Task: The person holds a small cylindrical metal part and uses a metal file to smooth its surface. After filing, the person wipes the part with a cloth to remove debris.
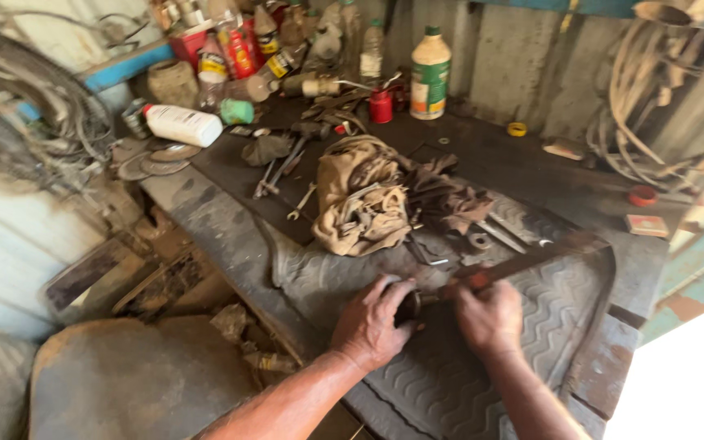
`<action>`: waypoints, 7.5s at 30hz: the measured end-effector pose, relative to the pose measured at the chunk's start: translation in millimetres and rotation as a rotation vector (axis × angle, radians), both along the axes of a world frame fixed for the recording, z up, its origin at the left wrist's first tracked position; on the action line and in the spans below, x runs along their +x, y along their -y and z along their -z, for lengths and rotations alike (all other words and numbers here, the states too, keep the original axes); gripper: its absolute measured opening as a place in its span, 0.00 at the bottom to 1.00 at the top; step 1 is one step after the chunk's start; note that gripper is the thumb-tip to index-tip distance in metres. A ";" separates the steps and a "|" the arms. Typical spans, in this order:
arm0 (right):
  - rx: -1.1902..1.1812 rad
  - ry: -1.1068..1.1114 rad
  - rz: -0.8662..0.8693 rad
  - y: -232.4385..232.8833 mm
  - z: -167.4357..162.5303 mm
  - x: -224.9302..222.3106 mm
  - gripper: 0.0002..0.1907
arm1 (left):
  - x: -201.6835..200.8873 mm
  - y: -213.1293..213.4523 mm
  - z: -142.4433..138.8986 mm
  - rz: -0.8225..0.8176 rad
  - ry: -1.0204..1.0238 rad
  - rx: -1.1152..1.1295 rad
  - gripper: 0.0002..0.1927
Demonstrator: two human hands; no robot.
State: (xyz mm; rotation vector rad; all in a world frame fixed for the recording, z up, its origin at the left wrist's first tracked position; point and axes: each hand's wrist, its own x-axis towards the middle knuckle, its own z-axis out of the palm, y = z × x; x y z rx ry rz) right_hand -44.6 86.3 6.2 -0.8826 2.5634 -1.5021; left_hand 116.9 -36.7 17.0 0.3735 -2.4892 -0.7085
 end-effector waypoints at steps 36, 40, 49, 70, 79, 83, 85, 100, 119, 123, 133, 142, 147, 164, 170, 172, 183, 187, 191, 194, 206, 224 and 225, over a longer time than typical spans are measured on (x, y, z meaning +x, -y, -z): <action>-0.051 0.174 -0.171 -6.9 -0.7 -0.2 0.10 | 4.2 1.0 2.3 0.116 -0.048 -0.020 0.29; -0.074 0.265 -0.226 -8.3 5.8 -2.9 0.11 | 3.5 1.4 3.0 0.116 -0.037 -0.019 0.29; 0.091 -0.141 -0.076 -1.3 11.2 -1.0 0.12 | 3.7 -1.4 3.4 0.094 -0.018 -0.033 0.30; -0.037 0.001 0.012 -6.0 2.9 4.4 0.12 | 0.2 5.4 1.3 0.074 -0.021 0.087 0.33; 0.259 -0.728 -0.067 -53.5 16.8 18.5 0.15 | -11.2 7.6 -9.0 0.078 -0.045 0.141 0.33; 0.142 0.088 0.175 -92.3 13.3 36.9 0.21 | -1.3 4.1 -9.6 0.080 -0.003 0.209 0.30; 0.180 0.095 0.335 -96.9 6.7 27.5 0.24 | -12.9 12.3 -6.9 0.154 -0.038 0.230 0.27; 0.575 -0.036 0.013 -127.8 -3.6 1.1 0.34 | -30.2 11.0 6.7 0.309 -0.117 0.260 0.20; 0.569 0.221 0.064 -80.6 -37.5 61.8 0.32 | -30.9 8.9 4.2 0.275 -0.028 0.464 0.16; 0.572 0.266 0.016 -77.6 -29.2 62.9 0.32 | -30.6 9.3 2.1 0.278 -0.038 0.445 0.15; 0.386 0.208 -0.004 -63.0 -19.6 59.3 0.25 | -29.2 12.4 5.8 0.313 -0.103 0.369 0.18; 0.408 0.028 -0.041 -58.3 -21.5 56.2 0.23 | -28.6 11.7 9.9 0.315 -0.125 0.390 0.20; 0.467 0.094 -0.062 -55.3 -29.2 51.4 0.23 | -28.2 13.4 10.3 0.311 -0.126 0.363 0.20; 0.428 -0.135 -0.154 -57.7 -33.3 47.1 0.21 | -26.6 13.5 12.1 0.322 -0.124 0.413 0.18; 0.429 -0.170 -0.137 -53.9 -49.9 49.2 0.23 | -28.5 15.2 12.7 0.336 -0.177 0.319 0.18; 0.465 -0.110 -0.130 -49.8 -55.3 52.7 0.22 | -26.8 14.8 12.3 0.319 -0.151 0.340 0.18; 0.460 0.047 -0.038 -47.2 -56.8 54.6 0.21 | -27.5 14.3 9.2 0.353 -0.093 0.477 0.16; 0.594 0.146 -0.019 -50.8 -48.5 54.0 0.23 | -27.0 16.6 11.2 0.350 -0.083 0.405 0.17; 0.504 0.015 -0.071 -50.7 -51.6 50.4 0.22 | -29.6 15.1 12.1 0.312 -0.068 0.401 0.19; 0.585 0.106 -0.058 -50.1 -55.6 50.0 0.23 | -29.4 14.8 11.7 0.315 -0.053 0.412 0.19; 0.509 -0.080 -0.134 -54.7 -47.6 47.1 0.19 | -28.0 14.4 11.9 0.329 -0.137 0.370 0.18; 0.507 0.001 -0.091 -50.0 -66.9 56.2 0.18 | -28.1 13.4 6.5 0.320 -0.035 0.408 0.15; 0.499 0.008 -0.098 -50.5 -65.9 52.8 0.18 | -29.4 13.4 6.8 0.331 -0.081 0.394 0.16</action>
